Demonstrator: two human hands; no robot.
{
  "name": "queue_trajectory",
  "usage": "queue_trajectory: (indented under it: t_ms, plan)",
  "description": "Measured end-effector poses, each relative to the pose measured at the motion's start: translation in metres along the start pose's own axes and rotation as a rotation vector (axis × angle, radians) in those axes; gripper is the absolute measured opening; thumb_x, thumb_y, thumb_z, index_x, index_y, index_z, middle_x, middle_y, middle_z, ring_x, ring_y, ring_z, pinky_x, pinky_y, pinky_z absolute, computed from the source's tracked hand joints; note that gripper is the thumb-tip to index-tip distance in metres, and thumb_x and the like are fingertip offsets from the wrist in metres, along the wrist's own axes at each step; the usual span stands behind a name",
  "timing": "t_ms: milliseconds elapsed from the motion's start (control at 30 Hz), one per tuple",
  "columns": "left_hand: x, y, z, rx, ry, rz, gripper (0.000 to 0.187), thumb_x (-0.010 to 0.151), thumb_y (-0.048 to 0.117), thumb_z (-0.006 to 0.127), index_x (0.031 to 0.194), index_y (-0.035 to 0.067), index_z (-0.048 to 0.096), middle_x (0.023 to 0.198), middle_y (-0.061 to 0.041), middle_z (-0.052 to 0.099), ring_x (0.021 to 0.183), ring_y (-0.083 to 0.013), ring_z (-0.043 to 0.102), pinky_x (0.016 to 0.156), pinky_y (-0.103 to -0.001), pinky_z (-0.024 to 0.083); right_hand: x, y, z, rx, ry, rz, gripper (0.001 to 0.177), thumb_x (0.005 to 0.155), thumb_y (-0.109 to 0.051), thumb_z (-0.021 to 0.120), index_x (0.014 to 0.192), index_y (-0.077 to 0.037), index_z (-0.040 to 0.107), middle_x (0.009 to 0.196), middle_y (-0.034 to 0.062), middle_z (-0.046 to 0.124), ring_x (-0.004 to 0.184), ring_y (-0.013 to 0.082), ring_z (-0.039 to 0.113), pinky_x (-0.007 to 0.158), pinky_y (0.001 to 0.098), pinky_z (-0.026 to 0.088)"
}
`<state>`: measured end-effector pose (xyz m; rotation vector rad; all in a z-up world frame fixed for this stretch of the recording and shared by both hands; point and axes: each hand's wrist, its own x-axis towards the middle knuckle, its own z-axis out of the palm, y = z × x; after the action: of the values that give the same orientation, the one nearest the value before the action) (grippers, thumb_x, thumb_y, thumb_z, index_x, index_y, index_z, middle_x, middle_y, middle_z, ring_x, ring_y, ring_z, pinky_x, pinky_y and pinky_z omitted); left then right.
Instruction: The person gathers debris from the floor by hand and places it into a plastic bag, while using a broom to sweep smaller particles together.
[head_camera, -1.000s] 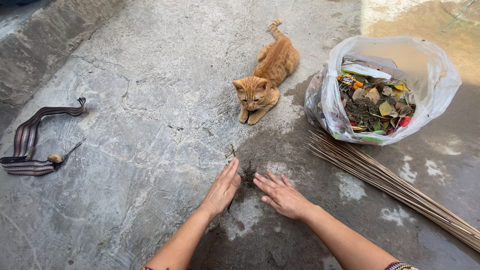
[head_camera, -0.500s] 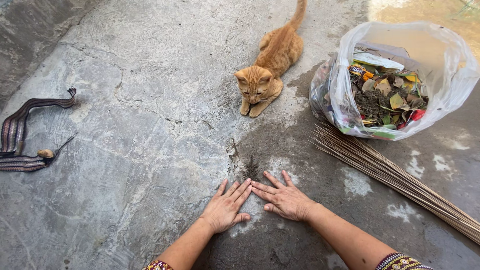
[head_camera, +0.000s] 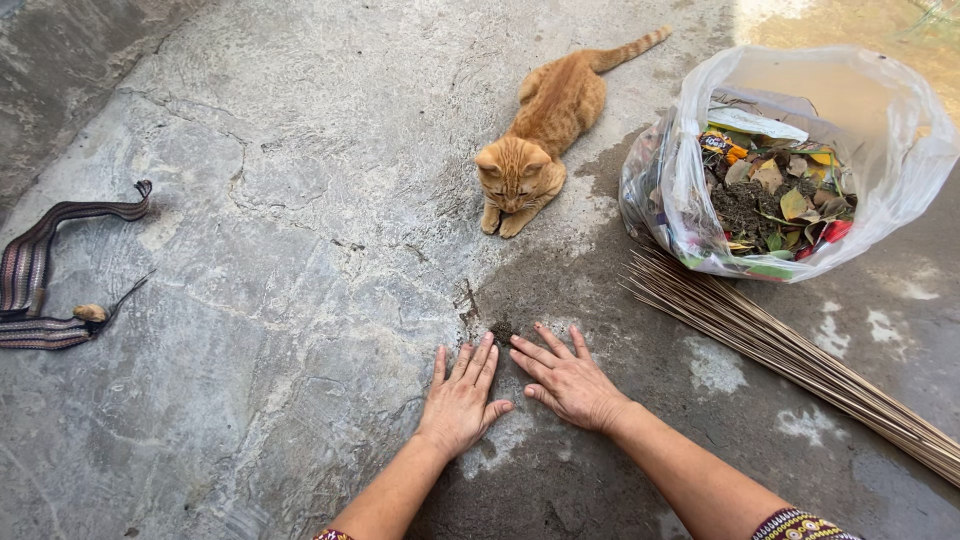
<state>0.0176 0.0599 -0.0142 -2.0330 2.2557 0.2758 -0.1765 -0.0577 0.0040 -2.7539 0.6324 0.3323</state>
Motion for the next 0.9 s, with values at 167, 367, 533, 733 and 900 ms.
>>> queue_trajectory:
  t_ms: [167,367,533,733,900]
  plan:
    - [0.005,0.02,-0.006,0.012,-0.054,-0.406,0.1,0.094,0.075,0.028,0.161,0.002,0.009,0.171,-0.012,-0.007,0.156,-0.0313,0.008,0.122,-0.059,-0.003,-0.002,-0.013,0.009,-0.058,-0.016,0.366,0.089,0.097,-0.07,0.031,0.163,-0.015,0.009,0.172,-0.0002,-0.005,0.157,0.0314,-0.01,0.12,0.067,-0.005]
    - [0.029,0.017,0.005,-0.051,-0.01,-0.391,0.096,0.099,0.07,0.031,0.162,0.0,0.012,0.172,-0.014,-0.007,0.157,-0.0318,0.008,0.123,-0.057,0.0,0.017,-0.007,0.015,-0.055,0.054,0.305,0.09,0.097,-0.073,0.028,0.164,-0.015,0.007,0.172,0.0027,-0.005,0.156,0.0347,-0.01,0.119,0.0674,-0.004]
    - [0.039,-0.005,0.01,0.001,0.018,-0.228,0.092,0.098,0.066,0.035,0.161,0.002,0.013,0.171,-0.012,-0.004,0.156,-0.0325,0.008,0.123,-0.055,0.001,0.027,0.004,0.001,-0.052,-0.006,0.221,0.092,0.094,-0.076,0.028,0.164,-0.019,0.009,0.173,0.0018,-0.004,0.157,0.0353,-0.01,0.121,0.0666,-0.004]
    - [0.045,-0.021,-0.01,-0.079,-0.019,-0.131,0.096,0.094,0.064,0.05,0.161,0.004,0.014,0.172,-0.01,-0.001,0.157,-0.0312,0.011,0.125,-0.05,0.008,0.029,0.0,-0.013,0.008,0.034,0.268,0.089,0.09,-0.069,0.047,0.162,-0.025,0.02,0.172,0.0061,-0.002,0.157,0.0358,-0.003,0.122,0.0655,0.001]
    - [0.056,-0.027,-0.027,-0.228,0.088,-0.185,0.108,0.081,0.047,0.077,0.159,0.003,0.018,0.168,-0.013,0.014,0.15,-0.0321,0.032,0.123,-0.045,0.028,0.026,-0.007,-0.02,0.145,0.262,0.356,0.088,0.079,-0.051,0.076,0.153,-0.018,0.042,0.161,0.007,0.03,0.147,0.0332,0.029,0.122,0.0499,0.025]
